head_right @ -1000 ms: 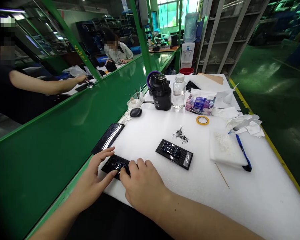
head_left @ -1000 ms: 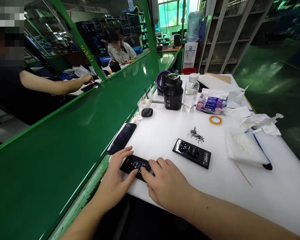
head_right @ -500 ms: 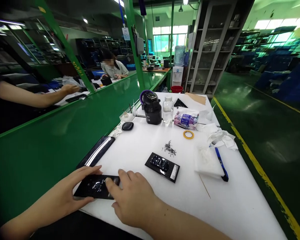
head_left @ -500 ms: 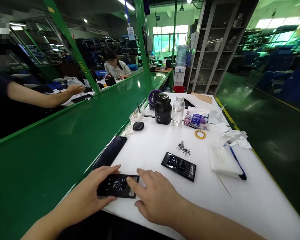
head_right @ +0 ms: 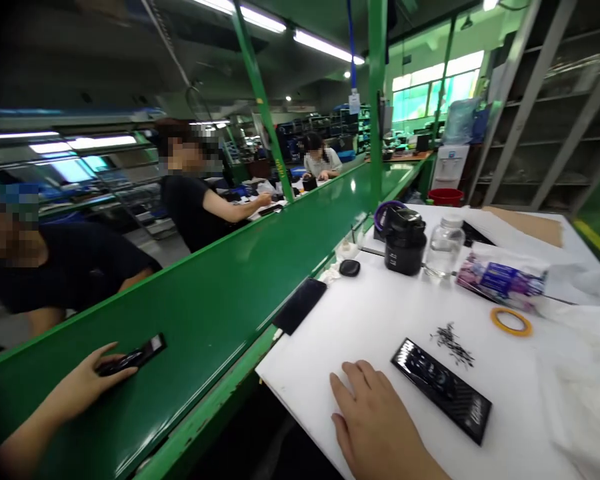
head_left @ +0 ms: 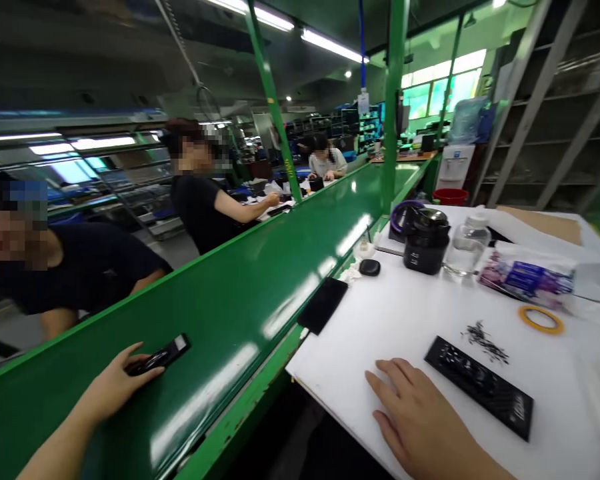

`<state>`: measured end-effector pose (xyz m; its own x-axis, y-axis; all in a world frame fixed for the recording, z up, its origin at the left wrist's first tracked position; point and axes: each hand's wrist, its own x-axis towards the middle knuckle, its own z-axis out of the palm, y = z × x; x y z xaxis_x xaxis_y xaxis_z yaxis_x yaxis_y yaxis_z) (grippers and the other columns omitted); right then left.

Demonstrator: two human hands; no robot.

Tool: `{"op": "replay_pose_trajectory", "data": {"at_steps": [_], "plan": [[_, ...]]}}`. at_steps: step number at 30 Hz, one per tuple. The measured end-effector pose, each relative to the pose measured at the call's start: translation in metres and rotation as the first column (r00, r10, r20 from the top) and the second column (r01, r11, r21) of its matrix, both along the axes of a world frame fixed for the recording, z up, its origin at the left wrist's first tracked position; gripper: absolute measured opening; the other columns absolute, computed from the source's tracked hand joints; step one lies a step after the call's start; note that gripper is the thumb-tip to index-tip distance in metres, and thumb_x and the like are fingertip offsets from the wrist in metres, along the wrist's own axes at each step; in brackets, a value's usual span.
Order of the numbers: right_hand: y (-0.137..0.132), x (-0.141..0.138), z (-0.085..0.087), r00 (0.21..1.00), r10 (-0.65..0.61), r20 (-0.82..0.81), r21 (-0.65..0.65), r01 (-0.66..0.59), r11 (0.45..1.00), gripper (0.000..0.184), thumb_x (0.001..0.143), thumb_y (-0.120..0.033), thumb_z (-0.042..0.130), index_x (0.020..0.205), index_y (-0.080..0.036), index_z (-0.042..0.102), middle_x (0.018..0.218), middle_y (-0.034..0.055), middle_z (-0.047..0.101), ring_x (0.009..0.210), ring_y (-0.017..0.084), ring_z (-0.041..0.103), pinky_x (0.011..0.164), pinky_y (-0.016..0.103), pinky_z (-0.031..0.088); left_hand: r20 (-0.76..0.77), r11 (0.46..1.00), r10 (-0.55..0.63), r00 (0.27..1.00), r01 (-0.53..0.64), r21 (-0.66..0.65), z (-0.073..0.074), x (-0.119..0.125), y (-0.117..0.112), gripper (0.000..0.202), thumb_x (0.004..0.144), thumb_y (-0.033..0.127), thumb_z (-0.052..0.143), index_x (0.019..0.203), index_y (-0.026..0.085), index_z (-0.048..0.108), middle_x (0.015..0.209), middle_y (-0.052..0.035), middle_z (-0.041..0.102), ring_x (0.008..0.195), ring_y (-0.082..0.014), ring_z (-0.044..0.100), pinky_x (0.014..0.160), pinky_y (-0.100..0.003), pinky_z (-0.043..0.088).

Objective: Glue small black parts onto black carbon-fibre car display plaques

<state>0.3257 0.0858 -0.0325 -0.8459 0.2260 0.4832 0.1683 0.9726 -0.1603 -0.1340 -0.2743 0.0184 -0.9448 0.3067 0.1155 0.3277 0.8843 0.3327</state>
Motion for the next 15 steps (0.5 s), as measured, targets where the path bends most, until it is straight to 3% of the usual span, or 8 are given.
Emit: {"op": "replay_pose_trajectory", "data": {"at_steps": [2,4,6,7,9,11,13,15], "plan": [[0.002,-0.001,-0.003,0.999,0.016,-0.047,0.062,-0.013,0.998,0.036,0.083,-0.026,0.060,0.118,-0.022,0.066,0.117,0.0100,0.066,0.104,0.029,0.058,0.086,0.041,0.051,0.001,0.995,0.095,0.995,-0.095,-0.004,0.011,-0.004,0.001,0.064,0.058,0.048,0.070,0.114,0.022,0.054,0.105,-0.0086,0.075,0.103,-0.0370,0.069,0.085,-0.045,0.056],[0.004,-0.003,-0.005,0.997,0.043,-0.057,0.123,-0.036,0.992,0.036,0.080,-0.024,0.061,0.115,-0.021,0.067,0.112,0.0107,0.067,0.101,0.028,0.058,0.082,0.040,0.052,-0.039,0.981,0.195,0.980,-0.195,-0.006,0.020,-0.007,0.013,0.071,0.058,0.042,0.071,0.120,0.014,0.053,0.120,-0.0204,0.068,0.116,-0.0482,0.059,0.092,-0.057,0.049],[0.006,-0.005,-0.007,0.996,0.068,-0.052,0.168,-0.058,0.984,0.036,0.078,-0.025,0.062,0.113,-0.020,0.067,0.108,0.0111,0.067,0.098,0.028,0.059,0.079,0.039,0.053,-0.085,0.972,0.235,0.968,-0.235,0.006,0.027,-0.003,0.034,0.078,0.062,0.043,0.067,0.129,0.007,0.048,0.134,-0.0276,0.056,0.128,-0.0558,0.044,0.098,-0.067,0.040],[0.006,-0.006,-0.009,0.996,0.073,-0.045,0.175,-0.064,0.982,0.036,0.078,-0.025,0.063,0.113,-0.020,0.067,0.108,0.0112,0.067,0.097,0.028,0.060,0.078,0.038,0.053,-0.097,0.977,0.212,0.972,-0.211,0.018,0.030,0.002,0.049,0.079,0.067,0.044,0.064,0.133,0.006,0.045,0.139,-0.0275,0.052,0.131,-0.0544,0.041,0.101,-0.067,0.038],[0.003,-0.007,-0.008,0.998,0.060,-0.010,0.154,-0.057,0.986,0.036,0.080,-0.025,0.062,0.115,-0.020,0.067,0.110,0.0115,0.067,0.099,0.028,0.060,0.080,0.039,0.054,-0.091,0.996,0.079,0.993,-0.074,0.050,0.032,0.020,0.087,0.072,0.077,0.045,0.054,0.137,0.007,0.043,0.141,-0.0219,0.052,0.132,-0.0419,0.047,0.109,-0.054,0.039],[-0.002,-0.005,0.000,0.997,0.030,0.071,0.092,-0.037,0.995,0.038,0.082,-0.022,0.060,0.120,-0.020,0.065,0.117,0.0123,0.066,0.105,0.029,0.060,0.086,0.043,0.053,-0.028,0.987,-0.146,0.989,0.147,0.063,0.032,0.047,0.131,0.064,0.081,0.048,0.051,0.135,0.013,0.049,0.139,-0.0157,0.056,0.129,-0.0333,0.052,0.109,-0.044,0.041],[-0.002,0.002,0.018,0.979,0.031,0.200,-0.011,-0.029,1.000,0.040,0.084,-0.020,0.058,0.124,-0.021,0.064,0.124,0.0130,0.063,0.111,0.030,0.059,0.092,0.045,0.052,0.059,0.916,-0.398,0.915,0.393,0.080,0.034,0.079,0.175,0.060,0.081,0.052,0.054,0.132,0.020,0.055,0.139,-0.0087,0.058,0.129,-0.0287,0.053,0.110,-0.038,0.041],[0.006,0.014,0.042,0.935,0.116,0.334,-0.177,-0.058,0.982,0.042,0.083,-0.019,0.059,0.125,-0.023,0.063,0.128,0.0114,0.061,0.114,0.027,0.059,0.095,0.042,0.051,0.133,0.813,-0.582,0.802,0.572,0.107,0.036,0.109,0.212,0.059,0.079,0.056,0.058,0.129,0.025,0.059,0.139,-0.0046,0.059,0.128,-0.0274,0.054,0.110,-0.036,0.041]]}}
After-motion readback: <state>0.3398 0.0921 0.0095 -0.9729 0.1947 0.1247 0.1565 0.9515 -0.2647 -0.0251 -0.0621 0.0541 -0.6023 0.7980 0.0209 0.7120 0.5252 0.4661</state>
